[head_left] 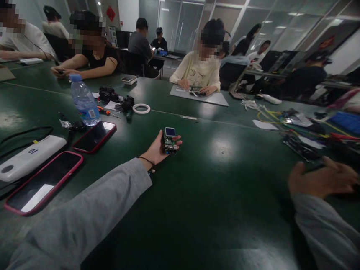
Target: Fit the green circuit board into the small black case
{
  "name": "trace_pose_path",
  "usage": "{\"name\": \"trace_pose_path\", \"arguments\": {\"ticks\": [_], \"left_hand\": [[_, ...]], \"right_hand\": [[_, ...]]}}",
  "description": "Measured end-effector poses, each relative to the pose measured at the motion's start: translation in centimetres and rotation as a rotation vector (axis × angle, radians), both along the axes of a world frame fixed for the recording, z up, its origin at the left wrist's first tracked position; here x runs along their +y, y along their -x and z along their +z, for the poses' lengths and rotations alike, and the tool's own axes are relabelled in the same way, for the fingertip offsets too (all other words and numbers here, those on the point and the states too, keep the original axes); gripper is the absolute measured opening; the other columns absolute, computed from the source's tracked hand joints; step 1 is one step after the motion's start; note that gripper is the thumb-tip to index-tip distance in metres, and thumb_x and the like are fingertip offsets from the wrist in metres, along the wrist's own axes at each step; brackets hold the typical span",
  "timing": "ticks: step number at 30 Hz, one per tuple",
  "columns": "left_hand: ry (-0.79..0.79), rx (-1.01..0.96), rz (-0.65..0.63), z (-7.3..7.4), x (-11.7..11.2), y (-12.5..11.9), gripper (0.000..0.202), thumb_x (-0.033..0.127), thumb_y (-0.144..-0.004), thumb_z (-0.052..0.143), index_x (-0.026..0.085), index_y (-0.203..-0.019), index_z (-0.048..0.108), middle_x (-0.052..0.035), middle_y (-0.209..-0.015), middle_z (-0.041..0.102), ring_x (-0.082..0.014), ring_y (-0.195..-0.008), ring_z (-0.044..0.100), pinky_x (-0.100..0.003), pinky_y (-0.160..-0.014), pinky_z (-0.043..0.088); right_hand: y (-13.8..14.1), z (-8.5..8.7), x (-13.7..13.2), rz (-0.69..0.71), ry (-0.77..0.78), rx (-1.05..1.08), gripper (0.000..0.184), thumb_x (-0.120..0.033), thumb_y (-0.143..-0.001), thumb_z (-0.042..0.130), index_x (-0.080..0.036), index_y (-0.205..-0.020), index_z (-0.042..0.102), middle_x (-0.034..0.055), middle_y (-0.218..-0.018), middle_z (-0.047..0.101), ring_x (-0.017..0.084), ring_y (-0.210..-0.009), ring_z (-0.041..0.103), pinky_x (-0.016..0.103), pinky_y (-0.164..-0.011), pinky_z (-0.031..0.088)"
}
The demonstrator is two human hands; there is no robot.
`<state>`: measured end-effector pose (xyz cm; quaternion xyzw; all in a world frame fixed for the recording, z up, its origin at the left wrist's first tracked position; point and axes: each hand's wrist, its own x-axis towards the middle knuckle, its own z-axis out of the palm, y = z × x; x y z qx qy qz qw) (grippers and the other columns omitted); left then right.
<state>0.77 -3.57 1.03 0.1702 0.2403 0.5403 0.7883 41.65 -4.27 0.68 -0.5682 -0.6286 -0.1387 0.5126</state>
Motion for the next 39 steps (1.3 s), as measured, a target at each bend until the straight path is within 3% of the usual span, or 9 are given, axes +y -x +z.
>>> {"name": "trace_pose_path", "arguments": {"ticks": [2, 3, 8, 12, 18, 22, 29, 34, 39], "left_hand": [[0.005, 0.000, 0.000, -0.1, 0.1, 0.0, 0.050, 0.052, -0.092, 0.033, 0.015, -0.118, 0.055, -0.0130, -0.115, 0.064, -0.0236, -0.102, 0.062, -0.035, -0.083, 0.049], [0.008, 0.003, 0.000, -0.2, 0.1, 0.0, 0.050, 0.052, -0.092, 0.033, 0.016, -0.118, 0.055, -0.0126, -0.114, 0.065, -0.0235, -0.102, 0.062, -0.035, -0.084, 0.049], [0.016, 0.043, -0.012, -0.4, 0.3, 0.0, 0.054, 0.053, -0.091, 0.032, 0.014, -0.118, 0.056, -0.0117, -0.103, 0.069, -0.0230, -0.097, 0.065, -0.034, -0.084, 0.049], [0.054, 0.046, -0.135, -0.3, 0.3, 0.2, 0.066, 0.061, -0.089, 0.030, 0.007, -0.114, 0.059, -0.0143, -0.095, 0.069, -0.0240, -0.093, 0.065, -0.035, -0.087, 0.048], [0.055, 0.063, 0.050, 0.2, -0.2, -0.2, 0.049, 0.055, -0.089, 0.037, 0.015, -0.110, 0.058, -0.0070, -0.083, 0.067, -0.0186, -0.082, 0.064, -0.031, -0.080, 0.049], [0.043, 0.079, 0.049, 1.0, -0.6, -0.1, 0.044, 0.055, -0.089, 0.038, 0.019, -0.107, 0.057, -0.0034, -0.073, 0.062, -0.0150, -0.068, 0.061, -0.026, -0.068, 0.048], [-0.116, 0.022, -0.048, 1.5, -1.5, -0.5, 0.041, 0.049, -0.090, 0.042, 0.021, -0.117, 0.057, -0.0057, -0.097, 0.064, -0.0144, -0.082, 0.062, -0.027, -0.082, 0.048], [-0.192, 0.100, -0.149, 0.9, -1.7, -1.2, 0.030, 0.036, -0.091, 0.045, 0.026, -0.114, 0.062, -0.0032, -0.122, 0.057, -0.0111, -0.091, 0.060, -0.025, -0.094, 0.043], [-0.229, 0.191, -0.153, 0.5, -1.6, -0.8, 0.032, 0.038, -0.089, 0.048, 0.032, -0.119, 0.060, -0.0020, -0.140, 0.045, -0.0175, -0.108, 0.058, -0.032, -0.103, 0.038]], "right_hand": [[2.8, 0.0, 0.1, -0.155, -0.042, -0.068, 0.054, -0.056, -0.087, 0.044, -0.025, -0.132, 0.045, 0.0199, -0.134, 0.038, 0.039, -0.130, 0.026, 0.066, -0.101, 0.017], [5.4, -0.1, 0.1, -0.139, -0.019, -0.130, 0.053, -0.052, -0.088, 0.044, -0.021, -0.131, 0.047, 0.0214, -0.130, 0.041, 0.038, -0.126, 0.032, 0.064, -0.100, 0.022], [22.6, 0.3, -2.6, 0.475, 0.117, -0.407, 0.034, -0.034, -0.092, 0.044, -0.018, -0.119, 0.054, 0.0139, -0.124, 0.049, 0.027, -0.119, 0.044, 0.045, -0.098, 0.040], [29.2, 0.9, -4.1, 0.613, 0.148, -0.456, 0.038, -0.030, -0.092, 0.043, -0.022, -0.129, 0.048, 0.0088, -0.139, 0.040, 0.025, -0.129, 0.036, 0.044, -0.105, 0.035], [27.9, -0.6, -1.3, 0.561, 0.252, -0.340, 0.043, -0.028, -0.095, 0.036, -0.022, -0.137, 0.040, 0.0068, -0.144, 0.036, 0.023, -0.131, 0.035, 0.044, -0.106, 0.035], [26.9, -1.8, 0.3, 0.570, 0.289, -0.108, 0.042, -0.031, -0.097, 0.028, -0.018, -0.134, 0.043, 0.0101, -0.136, 0.044, 0.020, -0.127, 0.041, 0.041, -0.106, 0.037], [26.4, -2.8, 1.4, 0.538, 0.277, 0.128, 0.064, -0.038, -0.077, 0.063, -0.012, -0.131, 0.040, 0.0169, -0.126, 0.048, 0.026, -0.117, 0.048, 0.043, -0.099, 0.041], [25.2, -3.1, 2.6, 0.393, 0.350, 0.248, 0.041, -0.039, -0.070, 0.065, -0.014, -0.101, 0.058, 0.0115, -0.097, 0.060, 0.025, -0.093, 0.057, 0.042, -0.084, 0.047], [22.0, -2.8, 3.7, 0.506, 0.480, 0.356, 0.050, -0.051, -0.068, 0.067, -0.015, -0.101, 0.060, 0.0075, -0.093, 0.063, 0.023, -0.085, 0.059, 0.039, -0.079, 0.048]]}}
